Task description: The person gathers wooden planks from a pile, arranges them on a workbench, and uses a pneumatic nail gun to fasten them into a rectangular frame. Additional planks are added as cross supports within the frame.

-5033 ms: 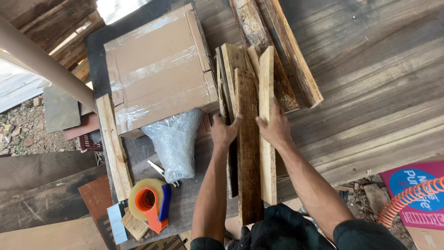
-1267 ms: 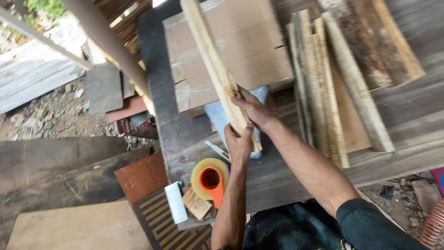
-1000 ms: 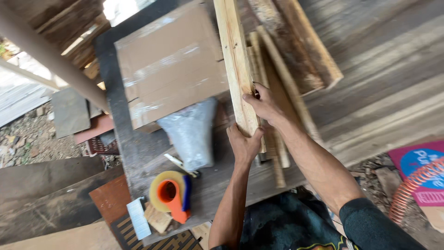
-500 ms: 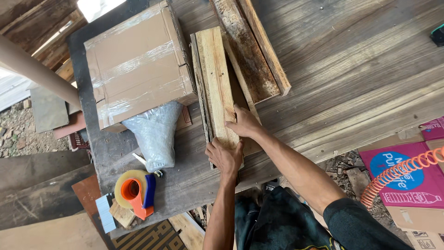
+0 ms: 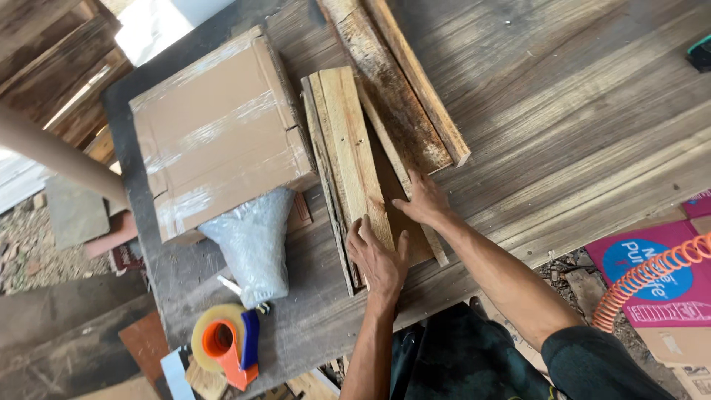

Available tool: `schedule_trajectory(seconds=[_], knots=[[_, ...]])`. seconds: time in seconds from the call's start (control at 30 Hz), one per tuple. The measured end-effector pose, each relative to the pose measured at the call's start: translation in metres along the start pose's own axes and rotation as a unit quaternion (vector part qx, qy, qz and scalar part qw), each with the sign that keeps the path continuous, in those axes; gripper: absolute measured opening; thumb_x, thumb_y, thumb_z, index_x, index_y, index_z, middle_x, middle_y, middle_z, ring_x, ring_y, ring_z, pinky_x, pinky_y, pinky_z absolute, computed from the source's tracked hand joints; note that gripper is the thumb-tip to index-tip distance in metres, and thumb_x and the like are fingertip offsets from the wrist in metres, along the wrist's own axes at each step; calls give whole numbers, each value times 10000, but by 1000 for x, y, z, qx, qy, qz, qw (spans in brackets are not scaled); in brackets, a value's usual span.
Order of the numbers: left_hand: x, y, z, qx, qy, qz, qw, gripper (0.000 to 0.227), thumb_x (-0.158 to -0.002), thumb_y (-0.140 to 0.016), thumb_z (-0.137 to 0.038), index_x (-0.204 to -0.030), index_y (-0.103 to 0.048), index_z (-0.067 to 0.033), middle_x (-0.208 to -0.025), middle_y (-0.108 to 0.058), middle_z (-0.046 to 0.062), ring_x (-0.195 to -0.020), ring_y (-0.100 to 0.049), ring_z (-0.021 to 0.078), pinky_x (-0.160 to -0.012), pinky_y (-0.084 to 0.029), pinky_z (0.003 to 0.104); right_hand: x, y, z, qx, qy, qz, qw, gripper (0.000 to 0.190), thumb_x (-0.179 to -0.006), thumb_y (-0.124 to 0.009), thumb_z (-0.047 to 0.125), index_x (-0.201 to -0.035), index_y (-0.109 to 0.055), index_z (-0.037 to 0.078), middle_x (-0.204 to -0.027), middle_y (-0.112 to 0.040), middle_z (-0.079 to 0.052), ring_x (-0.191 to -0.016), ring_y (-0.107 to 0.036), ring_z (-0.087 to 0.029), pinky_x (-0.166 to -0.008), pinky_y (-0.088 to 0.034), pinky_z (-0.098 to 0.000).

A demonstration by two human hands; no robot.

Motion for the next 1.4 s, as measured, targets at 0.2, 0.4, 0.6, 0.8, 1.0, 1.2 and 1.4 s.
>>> schedule_trajectory(seconds=[0.2, 0.4, 0.6, 0.8, 1.0, 1.2, 1.4], knots=[[-21, -12, -3, 146, -68, 87, 983, 587, -896, -735, -307, -1355, -516, -14, -1152, -565, 161, -1116, -633, 339, -914, -545, 476, -53, -55, -58, 13, -18, -47, 999, 656, -839, -718, 307, -1423, -521, 83, -1441, -553, -195, -1323, -577, -414, -1063, -509, -571], [-36, -29, -22, 192, -32, 181, 964, 661, -908, -741, -388, -1376, -499, 9, -1162, -570, 211, -1115, -664, 426, -892, -583, 517, -53, -39, -64, -32, -3, -97, 995, 562, -833, -693, 252, -1352, -624, 48, -1231, -657, -199, -1203, -644, -413, -1003, -539, -538], [-53, -50, -52, 233, 62, 295, 925, 792, -954, -675, -513, -1448, -400, 42, -1318, -493, 293, -1252, -576, 506, -972, -574, 545, -46, 13, -52, -68, 10, -110, 992, 553, -826, -687, 248, -1326, -655, 14, -1222, -673, -217, -1193, -649, -427, -1005, -538, -524], [-69, -89, -97, 264, 146, 303, 904, 787, -946, -655, -544, -1470, -425, -4, -1377, -541, 309, -1310, -537, 520, -1045, -525, 592, -43, 121, -49, -333, -9, -126, 934, 465, -960, -688, 84, -1392, -572, -44, -1216, -625, -246, -1101, -641, -390, -927, -565, -470], [-85, -151, -163, 321, 182, 221, 903, 633, -1083, -388, -427, -1564, -338, -20, -1520, -448, 301, -1422, -425, 503, -1153, -404, 600, -73, 191, -128, -509, 1, -148, 848, 448, -986, -661, 66, -1395, -521, -51, -1283, -581, -273, -1189, -598, -403, -1009, -520, -491], [-96, -214, -179, 279, 197, 98, 935, 641, -1072, -486, -429, -1547, -409, -7, -1454, -472, 321, -1334, -501, 522, -1110, -447, 606, -104, 250, -201, -532, -19, -180, 827, 444, -973, -653, 22, -1396, -530, -30, -1339, -557, -304, -1214, -576, -449, -1033, -500, -517], [-96, -287, -181, 142, 195, 108, 965, 712, -958, -666, -548, -1484, -532, -86, -1415, -483, 188, -1340, -505, 451, -1078, -506, 542, -117, 290, -240, -531, -12, -170, 830, 446, -983, -704, 103, -1395, -552, 27, -1308, -569, -211, -1251, -546, -359, -1065, -465, -506]])
Point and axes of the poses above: each hand's wrist, its own x-axis away from the middle knuckle, its own y-axis out of the back of the hand, z = x × y, the point moved 4 cm from there along -x, towards the middle knuckle
